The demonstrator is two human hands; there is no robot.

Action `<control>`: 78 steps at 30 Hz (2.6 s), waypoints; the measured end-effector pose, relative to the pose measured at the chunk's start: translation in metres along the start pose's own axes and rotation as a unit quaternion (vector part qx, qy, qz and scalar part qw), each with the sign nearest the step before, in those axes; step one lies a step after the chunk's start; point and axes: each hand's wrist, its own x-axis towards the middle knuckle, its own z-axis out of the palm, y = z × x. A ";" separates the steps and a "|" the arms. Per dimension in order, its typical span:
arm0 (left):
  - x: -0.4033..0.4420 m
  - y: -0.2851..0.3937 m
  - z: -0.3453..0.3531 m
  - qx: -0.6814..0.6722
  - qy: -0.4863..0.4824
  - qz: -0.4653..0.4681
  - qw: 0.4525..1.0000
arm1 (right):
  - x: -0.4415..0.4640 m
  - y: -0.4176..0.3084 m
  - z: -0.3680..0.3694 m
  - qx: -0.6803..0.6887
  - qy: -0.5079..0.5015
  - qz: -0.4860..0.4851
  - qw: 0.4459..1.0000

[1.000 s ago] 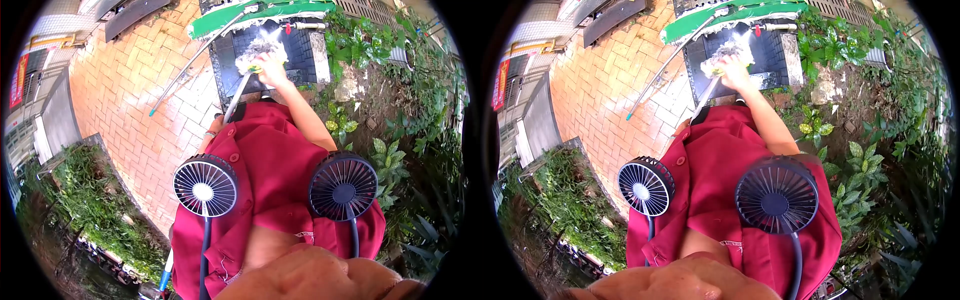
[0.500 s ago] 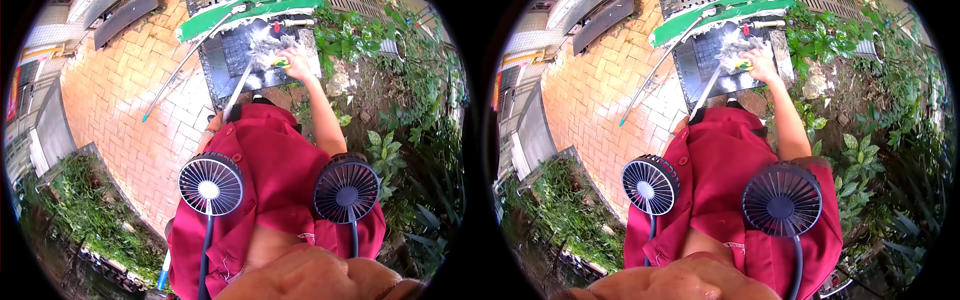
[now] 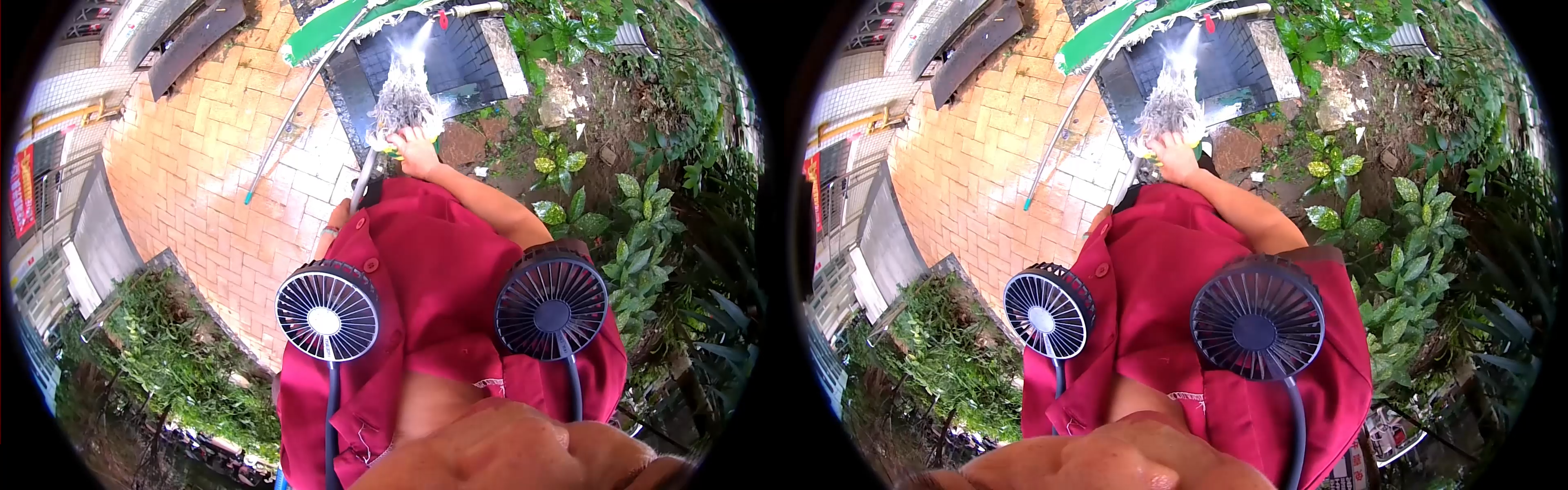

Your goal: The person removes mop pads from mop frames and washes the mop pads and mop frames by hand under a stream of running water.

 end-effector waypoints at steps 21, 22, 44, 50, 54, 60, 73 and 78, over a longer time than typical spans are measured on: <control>-0.039 -0.001 -0.013 -0.041 -0.009 -0.018 0.999 | 0.009 -0.015 -0.017 0.034 0.022 -0.002 0.999; -0.045 0.001 -0.014 -0.044 -0.011 -0.019 0.999 | 0.015 -0.018 -0.030 0.024 0.030 -0.012 0.999; -0.160 0.044 -0.053 -0.123 -0.050 -0.109 0.985 | 0.139 -0.094 -0.025 -0.089 -0.274 -0.276 0.917; -0.167 0.049 -0.050 -0.141 -0.042 -0.117 0.982 | 0.126 -0.117 0.024 -0.109 -0.213 -0.348 0.907; -0.165 0.047 -0.050 -0.147 -0.041 -0.109 0.982 | 0.117 -0.112 -0.019 -0.029 -0.192 -0.224 0.955; -0.149 0.044 -0.060 -0.137 -0.056 -0.075 0.986 | 0.067 -0.070 -0.105 -0.013 -0.056 -0.068 0.996; -0.114 0.042 -0.075 -0.101 -0.113 -0.024 0.988 | -0.078 -0.032 -0.089 0.070 0.064 0.057 0.994; -0.107 0.047 -0.074 -0.094 -0.112 -0.007 0.989 | -0.125 -0.006 -0.051 0.067 0.046 0.101 0.992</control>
